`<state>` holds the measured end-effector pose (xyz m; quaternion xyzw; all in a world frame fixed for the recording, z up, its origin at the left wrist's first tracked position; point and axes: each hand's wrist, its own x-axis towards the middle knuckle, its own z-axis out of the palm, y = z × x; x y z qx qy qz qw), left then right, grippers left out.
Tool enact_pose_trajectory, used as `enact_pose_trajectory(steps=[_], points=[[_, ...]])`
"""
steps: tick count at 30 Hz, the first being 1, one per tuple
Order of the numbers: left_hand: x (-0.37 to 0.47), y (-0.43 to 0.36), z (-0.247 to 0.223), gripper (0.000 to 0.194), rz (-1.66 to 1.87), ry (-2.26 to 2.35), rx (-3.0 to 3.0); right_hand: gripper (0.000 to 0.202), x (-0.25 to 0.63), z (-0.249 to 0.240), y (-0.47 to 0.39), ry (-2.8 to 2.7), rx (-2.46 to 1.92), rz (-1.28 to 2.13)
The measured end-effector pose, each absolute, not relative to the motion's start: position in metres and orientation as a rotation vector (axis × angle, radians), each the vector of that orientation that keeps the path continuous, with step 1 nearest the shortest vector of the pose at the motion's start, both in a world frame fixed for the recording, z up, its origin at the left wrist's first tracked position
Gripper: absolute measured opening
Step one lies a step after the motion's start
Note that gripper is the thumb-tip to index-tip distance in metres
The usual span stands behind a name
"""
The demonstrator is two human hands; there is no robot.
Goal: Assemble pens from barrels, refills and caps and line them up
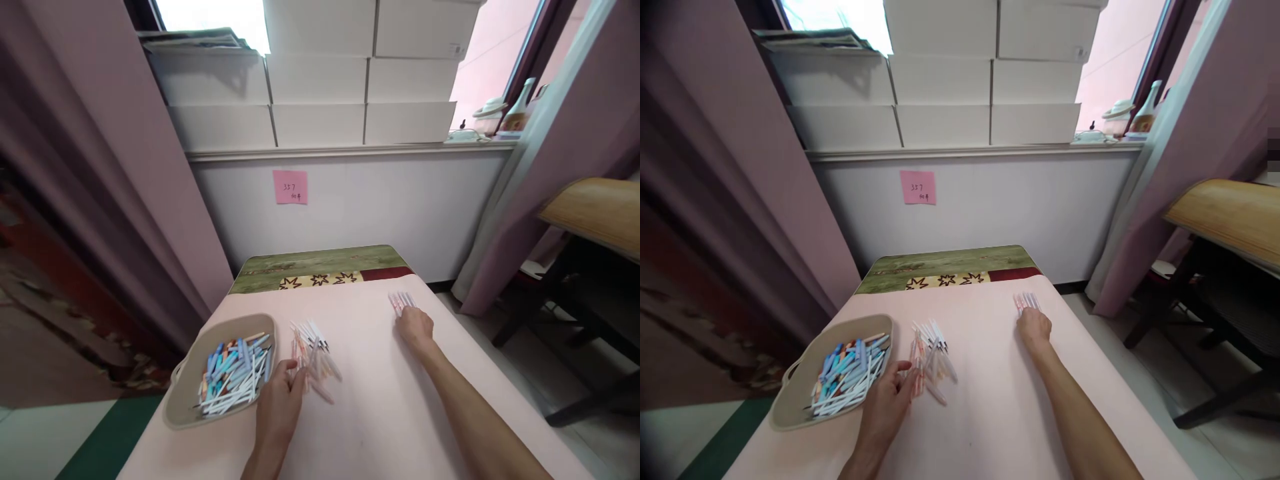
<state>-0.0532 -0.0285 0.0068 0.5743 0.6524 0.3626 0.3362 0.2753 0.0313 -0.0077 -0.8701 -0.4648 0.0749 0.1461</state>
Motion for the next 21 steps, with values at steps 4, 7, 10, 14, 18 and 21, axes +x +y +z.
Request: enact_pose_trajectory(steps=[4,7,10,14,18,21], points=[[-0.037,-0.025,0.003,0.04,1.122,1.397,1.106,0.02,0.228,-0.001,0.012,-1.427,-2.311,0.299],[-0.021,-0.017,0.004,0.047,1.184,1.136,0.763,0.024,0.173,-0.006,-0.01,-1.283,-1.6,0.991],[-0.012,-0.011,0.007,0.044,1.217,0.974,0.616,0.036,0.132,-0.013,-0.028,-1.141,-1.136,1.414],[-0.01,-0.009,0.009,0.038,1.249,0.967,0.638,0.051,0.121,-0.021,-0.034,-1.046,-1.06,1.57],[-0.004,-0.008,0.008,0.036,1.173,1.005,0.711,0.063,0.128,-0.026,-0.032,-1.003,-1.117,1.707],[0.005,-0.004,0.007,0.035,1.179,1.052,0.718,0.054,0.13,-0.026,-0.031,-0.958,-1.117,1.652]])
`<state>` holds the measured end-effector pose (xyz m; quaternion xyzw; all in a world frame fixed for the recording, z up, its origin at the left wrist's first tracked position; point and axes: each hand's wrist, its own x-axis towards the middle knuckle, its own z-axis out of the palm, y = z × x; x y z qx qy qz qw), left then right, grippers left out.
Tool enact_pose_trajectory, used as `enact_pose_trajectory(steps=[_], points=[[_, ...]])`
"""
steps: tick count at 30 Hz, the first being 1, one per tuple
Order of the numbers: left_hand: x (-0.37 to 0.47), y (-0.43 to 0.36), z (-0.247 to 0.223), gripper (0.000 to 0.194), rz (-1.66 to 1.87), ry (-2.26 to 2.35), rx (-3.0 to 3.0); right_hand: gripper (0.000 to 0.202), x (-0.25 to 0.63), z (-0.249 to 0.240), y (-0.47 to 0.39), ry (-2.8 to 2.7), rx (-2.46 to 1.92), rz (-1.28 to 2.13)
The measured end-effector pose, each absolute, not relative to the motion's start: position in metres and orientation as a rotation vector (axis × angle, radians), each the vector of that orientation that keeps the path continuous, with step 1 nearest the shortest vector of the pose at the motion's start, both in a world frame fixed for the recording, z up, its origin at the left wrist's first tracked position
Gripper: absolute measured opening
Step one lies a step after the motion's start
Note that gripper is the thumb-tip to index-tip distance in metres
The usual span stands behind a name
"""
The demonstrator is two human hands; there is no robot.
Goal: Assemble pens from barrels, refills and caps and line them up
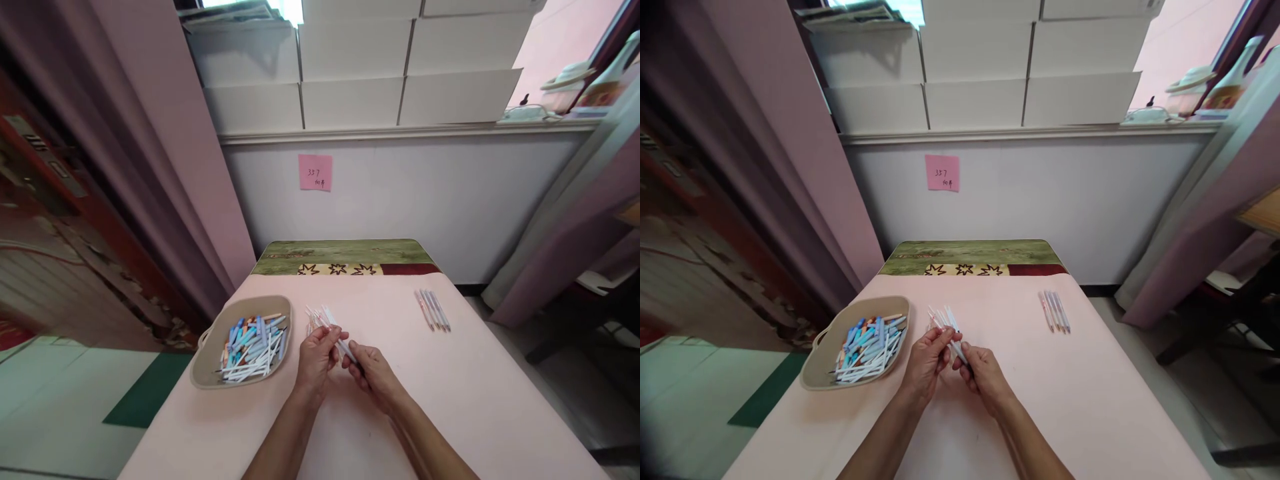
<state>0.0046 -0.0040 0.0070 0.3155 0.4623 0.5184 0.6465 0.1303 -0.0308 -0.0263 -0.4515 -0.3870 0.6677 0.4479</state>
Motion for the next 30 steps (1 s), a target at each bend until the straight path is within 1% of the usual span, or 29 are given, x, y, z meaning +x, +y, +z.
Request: enact_pose_trajectory(steps=[3,5,7,10,11,13,14,17,20,23,25,27,28,30], points=[[0.012,0.0,0.007,0.035,1.214,1.097,0.683,0.044,0.133,-0.025,-0.029,-0.959,-1.119,1.433],[0.016,0.002,0.008,0.035,1.221,1.091,0.663,0.045,0.135,-0.024,-0.029,-0.946,-1.143,1.341],[0.019,0.002,0.007,0.034,1.222,1.071,0.662,0.044,0.137,-0.024,-0.029,-0.923,-1.209,1.407],[0.019,0.002,0.006,0.035,1.214,1.078,0.677,0.058,0.137,-0.025,-0.03,-0.927,-1.272,1.559],[0.019,0.002,0.006,0.035,1.212,1.091,0.675,0.058,0.136,-0.024,-0.03,-0.931,-1.257,1.548],[0.017,0.002,0.006,0.035,1.221,1.107,0.664,0.047,0.134,-0.023,-0.031,-0.923,-1.186,1.449],[0.016,0.002,0.007,0.035,1.228,1.104,0.662,0.045,0.133,-0.022,-0.031,-0.907,-1.153,1.411],[0.013,0.002,0.007,0.035,1.237,1.085,0.684,0.049,0.131,-0.021,-0.032,-0.857,-1.163,1.486],[0.013,0.001,0.007,0.035,1.221,1.095,0.694,0.057,0.13,-0.022,-0.031,-0.848,-1.246,1.59],[0.013,0.001,0.007,0.036,1.239,1.092,0.679,0.047,0.131,-0.023,-0.031,-0.856,-1.143,1.465],[0.013,0.002,0.007,0.036,1.248,1.089,0.676,0.05,0.131,-0.023,-0.031,-0.844,-1.102,1.467],[0.013,0.002,0.007,0.036,1.238,1.105,0.689,0.05,0.131,-0.025,-0.031,-0.848,-1.154,1.574],[0.013,0.002,0.007,0.036,1.233,1.115,0.697,0.054,0.131,-0.026,-0.03,-0.862,-1.188,1.617],[0.013,0.002,0.006,0.035,1.239,1.124,0.707,0.054,0.132,-0.028,-0.029,-0.899,-1.198,1.601]])
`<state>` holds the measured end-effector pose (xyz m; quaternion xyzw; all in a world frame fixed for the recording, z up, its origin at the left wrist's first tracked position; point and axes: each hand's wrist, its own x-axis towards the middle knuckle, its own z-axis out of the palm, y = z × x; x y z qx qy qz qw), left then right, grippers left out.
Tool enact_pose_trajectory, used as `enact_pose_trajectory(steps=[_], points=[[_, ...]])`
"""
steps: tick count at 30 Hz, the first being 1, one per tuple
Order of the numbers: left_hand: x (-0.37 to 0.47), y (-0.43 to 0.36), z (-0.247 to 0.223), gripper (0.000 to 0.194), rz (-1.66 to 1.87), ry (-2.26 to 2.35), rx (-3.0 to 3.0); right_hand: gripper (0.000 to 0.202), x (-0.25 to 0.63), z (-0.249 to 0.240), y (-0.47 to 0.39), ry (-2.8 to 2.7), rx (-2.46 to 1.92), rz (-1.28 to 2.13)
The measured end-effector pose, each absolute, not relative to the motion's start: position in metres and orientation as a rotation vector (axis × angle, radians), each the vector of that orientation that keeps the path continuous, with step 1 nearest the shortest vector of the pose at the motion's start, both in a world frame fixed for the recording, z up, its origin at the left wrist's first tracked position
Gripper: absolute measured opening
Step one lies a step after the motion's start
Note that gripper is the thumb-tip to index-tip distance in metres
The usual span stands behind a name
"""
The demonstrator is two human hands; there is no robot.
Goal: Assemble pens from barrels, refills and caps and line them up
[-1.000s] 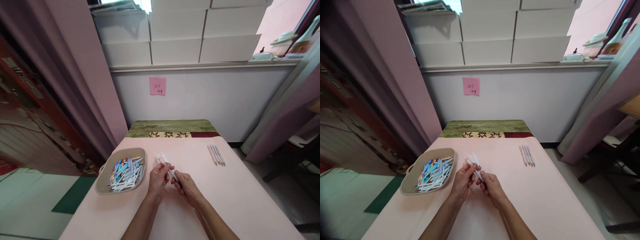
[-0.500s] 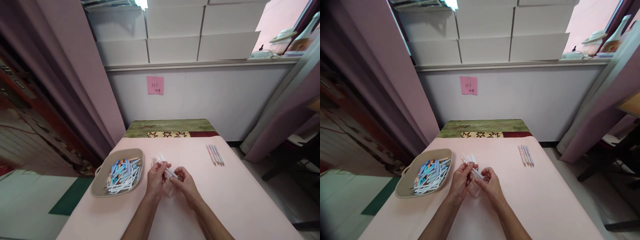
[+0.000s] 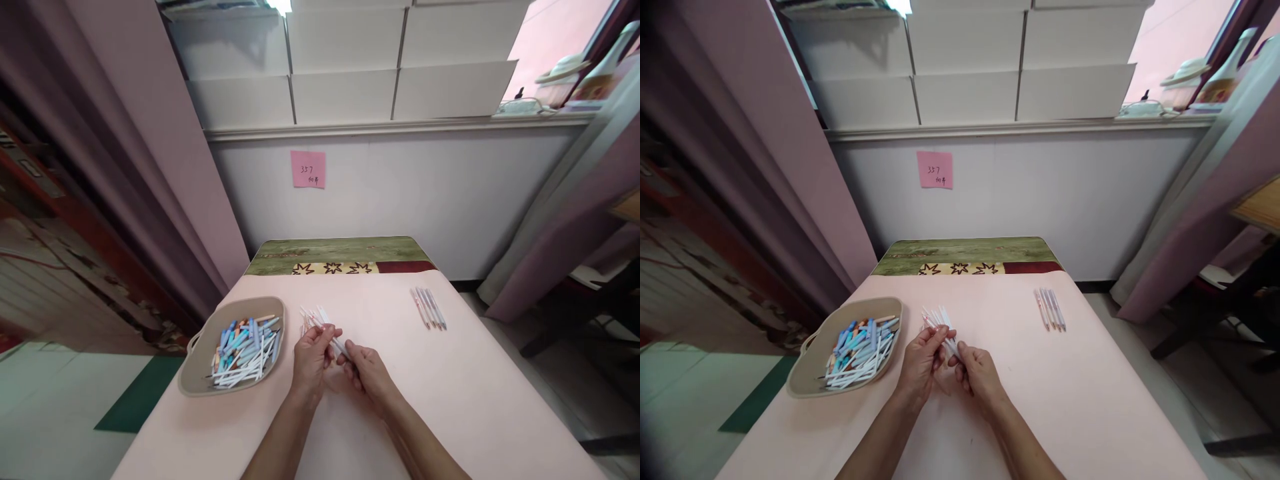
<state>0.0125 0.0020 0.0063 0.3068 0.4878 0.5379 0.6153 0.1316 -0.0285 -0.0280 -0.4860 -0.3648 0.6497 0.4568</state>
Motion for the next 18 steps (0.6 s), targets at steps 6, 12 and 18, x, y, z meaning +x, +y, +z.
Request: enact_pose_trajectory(steps=[6,12,18], points=[[0.012,0.003,0.009,0.033,1.315,1.117,0.707,0.049,0.132,-0.025,-0.029,-0.888,-1.098,1.401],[0.012,0.004,0.007,0.034,1.26,1.105,0.761,0.062,0.13,-0.02,-0.033,-0.903,-1.2,1.647],[0.003,0.016,0.018,0.036,1.432,1.16,0.701,0.041,0.139,-0.031,-0.025,-0.915,-1.225,1.348]])
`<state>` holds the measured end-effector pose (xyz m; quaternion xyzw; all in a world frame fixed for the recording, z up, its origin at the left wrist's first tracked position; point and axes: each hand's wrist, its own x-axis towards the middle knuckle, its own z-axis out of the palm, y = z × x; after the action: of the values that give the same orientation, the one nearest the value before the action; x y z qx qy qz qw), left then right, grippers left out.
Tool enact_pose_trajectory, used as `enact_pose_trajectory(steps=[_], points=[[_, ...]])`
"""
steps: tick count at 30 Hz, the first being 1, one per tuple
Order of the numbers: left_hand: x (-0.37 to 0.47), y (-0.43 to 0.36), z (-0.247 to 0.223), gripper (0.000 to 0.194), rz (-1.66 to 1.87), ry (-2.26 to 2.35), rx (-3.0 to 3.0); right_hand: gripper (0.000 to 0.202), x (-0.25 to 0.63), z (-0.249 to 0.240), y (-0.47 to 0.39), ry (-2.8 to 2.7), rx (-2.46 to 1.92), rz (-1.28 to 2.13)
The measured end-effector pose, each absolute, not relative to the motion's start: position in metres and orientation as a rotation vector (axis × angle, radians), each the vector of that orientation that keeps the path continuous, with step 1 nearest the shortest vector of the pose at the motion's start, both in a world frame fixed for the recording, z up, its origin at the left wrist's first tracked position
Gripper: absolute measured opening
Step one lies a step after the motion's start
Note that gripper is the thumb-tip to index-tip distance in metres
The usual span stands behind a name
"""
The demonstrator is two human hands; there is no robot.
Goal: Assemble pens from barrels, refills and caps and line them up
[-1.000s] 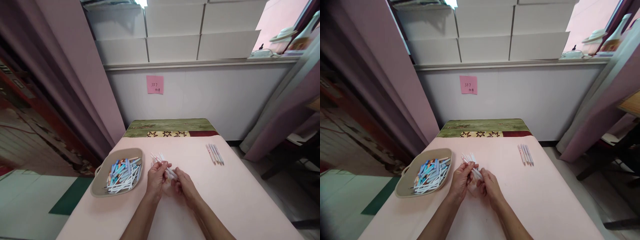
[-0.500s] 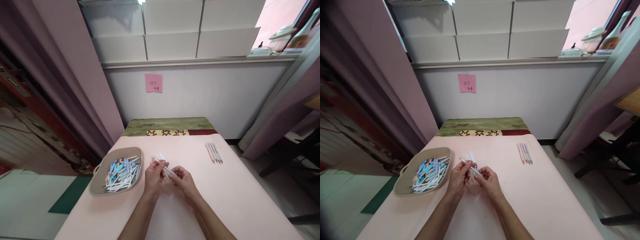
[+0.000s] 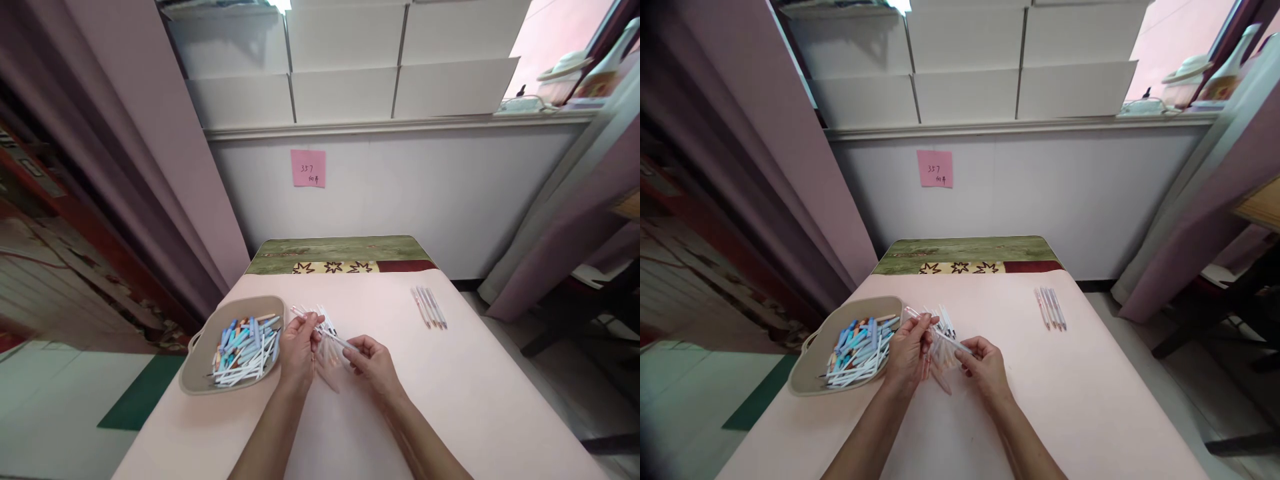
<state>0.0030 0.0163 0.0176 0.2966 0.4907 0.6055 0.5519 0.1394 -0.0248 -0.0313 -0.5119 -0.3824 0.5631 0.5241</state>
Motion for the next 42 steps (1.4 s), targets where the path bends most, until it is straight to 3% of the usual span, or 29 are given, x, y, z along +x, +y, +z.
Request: enact_pose_trajectory(steps=[5,15,21,27,30,36,42], points=[[-0.012,0.008,0.024,0.03,1.437,1.323,1.044,0.031,0.155,-0.038,-0.024,-1.14,-1.58,0.982],[-0.036,-0.024,-0.008,0.03,0.775,1.991,1.867,0.034,0.127,0.004,0.01,-1.709,-2.162,0.267],[-0.026,-0.034,-0.012,0.029,0.489,2.033,1.976,0.042,0.134,-0.002,-0.008,-1.79,-2.197,0.257],[-0.029,-0.038,-0.011,0.027,0.374,2.019,2.029,0.036,0.142,-0.025,-0.038,-1.73,-2.091,0.326],[-0.038,-0.04,-0.006,0.029,0.385,1.999,2.05,0.031,0.163,-0.026,-0.034,-1.663,-1.994,0.35],[-0.048,-0.04,-0.002,0.028,0.484,1.928,2.014,0.027,0.255,-0.013,0.006,-1.309,-2.503,0.128],[-0.047,-0.038,0.005,0.026,0.662,1.86,1.891,0.024,0.293,-0.012,0.025,-1.25,-2.609,0.188]])
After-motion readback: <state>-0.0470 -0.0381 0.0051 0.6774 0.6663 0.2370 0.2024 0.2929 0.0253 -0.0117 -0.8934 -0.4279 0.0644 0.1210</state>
